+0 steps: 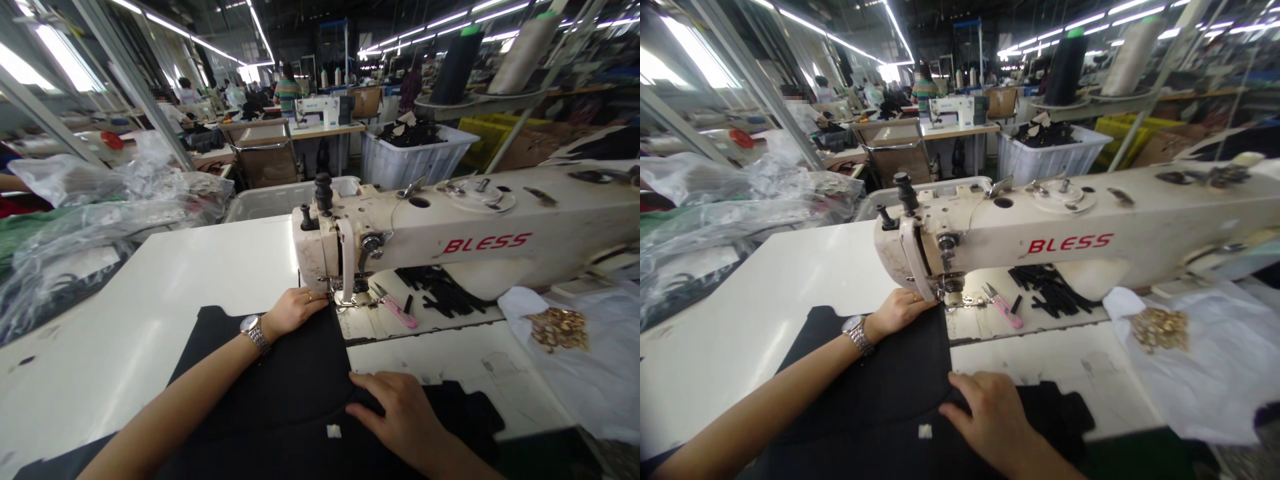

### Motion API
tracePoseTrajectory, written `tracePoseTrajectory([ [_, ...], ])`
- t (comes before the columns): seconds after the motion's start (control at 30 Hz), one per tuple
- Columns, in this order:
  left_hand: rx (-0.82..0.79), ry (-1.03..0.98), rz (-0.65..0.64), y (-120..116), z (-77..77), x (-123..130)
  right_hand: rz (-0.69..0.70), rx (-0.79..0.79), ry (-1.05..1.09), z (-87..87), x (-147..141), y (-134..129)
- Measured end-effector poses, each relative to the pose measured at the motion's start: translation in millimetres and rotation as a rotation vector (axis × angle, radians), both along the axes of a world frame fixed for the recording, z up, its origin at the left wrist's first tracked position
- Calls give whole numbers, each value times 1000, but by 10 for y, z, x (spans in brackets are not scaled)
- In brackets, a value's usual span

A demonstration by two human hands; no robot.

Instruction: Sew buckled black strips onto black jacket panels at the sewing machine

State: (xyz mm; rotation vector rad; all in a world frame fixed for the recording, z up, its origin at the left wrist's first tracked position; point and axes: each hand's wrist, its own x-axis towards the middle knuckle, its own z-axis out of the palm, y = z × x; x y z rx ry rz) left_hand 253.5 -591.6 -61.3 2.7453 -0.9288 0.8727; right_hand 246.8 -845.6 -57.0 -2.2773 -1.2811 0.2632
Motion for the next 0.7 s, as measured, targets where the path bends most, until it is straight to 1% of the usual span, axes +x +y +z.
tracePoseTrajectory([
  [0.33,4,35,6,17,0,13,-33,6,1,4,-6,37],
  [0.7,-3,-17,-33,11,46,20,-47,17,17,7,-8,31],
])
